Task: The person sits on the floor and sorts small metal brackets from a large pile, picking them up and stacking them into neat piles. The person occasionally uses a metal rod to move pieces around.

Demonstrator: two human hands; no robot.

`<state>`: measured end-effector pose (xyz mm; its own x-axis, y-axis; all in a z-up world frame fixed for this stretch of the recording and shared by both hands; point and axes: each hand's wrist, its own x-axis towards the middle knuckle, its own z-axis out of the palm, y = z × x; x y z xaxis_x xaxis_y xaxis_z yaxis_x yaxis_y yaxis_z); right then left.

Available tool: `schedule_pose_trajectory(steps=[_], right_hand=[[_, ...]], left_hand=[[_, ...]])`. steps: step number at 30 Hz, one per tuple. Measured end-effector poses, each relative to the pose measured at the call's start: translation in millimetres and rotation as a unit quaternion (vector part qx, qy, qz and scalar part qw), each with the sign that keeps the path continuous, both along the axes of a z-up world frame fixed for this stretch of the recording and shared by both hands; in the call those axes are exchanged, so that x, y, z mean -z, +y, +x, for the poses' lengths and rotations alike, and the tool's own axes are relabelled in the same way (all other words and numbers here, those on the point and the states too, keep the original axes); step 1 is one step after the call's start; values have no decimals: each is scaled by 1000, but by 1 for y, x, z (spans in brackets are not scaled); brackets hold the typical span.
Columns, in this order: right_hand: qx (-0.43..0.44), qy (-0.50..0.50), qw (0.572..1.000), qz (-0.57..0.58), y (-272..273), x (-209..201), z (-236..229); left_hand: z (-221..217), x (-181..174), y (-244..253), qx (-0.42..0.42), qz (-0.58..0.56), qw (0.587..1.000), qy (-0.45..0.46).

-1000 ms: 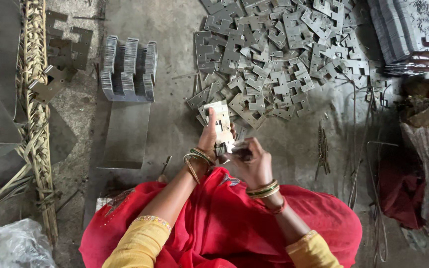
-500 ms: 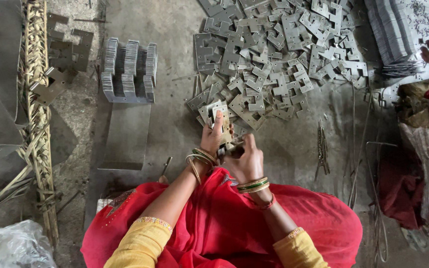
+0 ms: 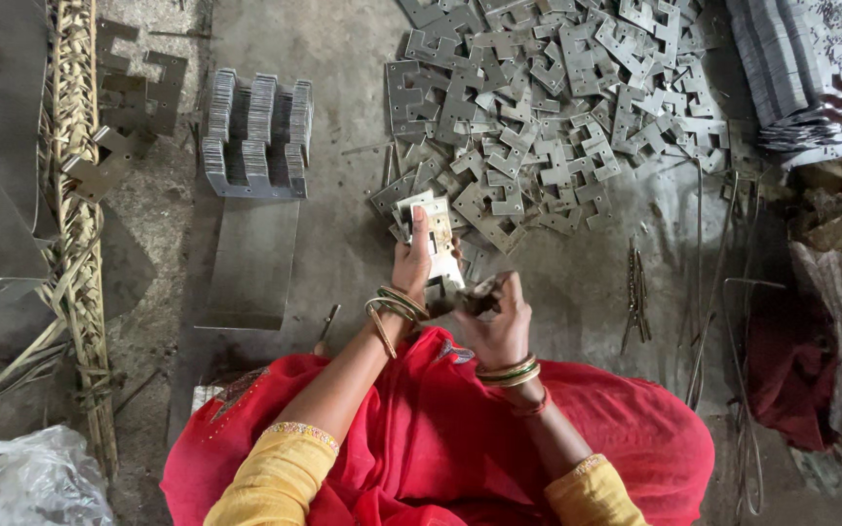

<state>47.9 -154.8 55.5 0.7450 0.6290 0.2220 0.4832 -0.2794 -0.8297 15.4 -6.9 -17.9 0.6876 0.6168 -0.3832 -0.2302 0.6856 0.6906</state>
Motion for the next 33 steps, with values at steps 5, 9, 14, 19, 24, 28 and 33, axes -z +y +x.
schedule_pose_trajectory(steps=[5,9,14,19,24,28,33], right_hand=[[-50,-54,997,9,4,2,-20],[-27,11,999,28,5,7,-12],[47,274,952,128,5,10,13],[-34,-2,999,37,5,11,-8],[-18,83,988,131,5,24,-3],[86,273,926,246,-26,47,66],[233,-21,970,-59,-108,44,172]], left_hand=[[-2,-6,-2,-28,30,999,-11],[0,-3,1,-22,10,1000,-12],[6,-3,1,-20,-40,999,13],[0,-1,-1,-29,23,999,5],[2,-3,8,-24,-17,1000,7],[-2,-8,7,1,-96,995,32],[-9,-23,7,29,-151,988,-20]])
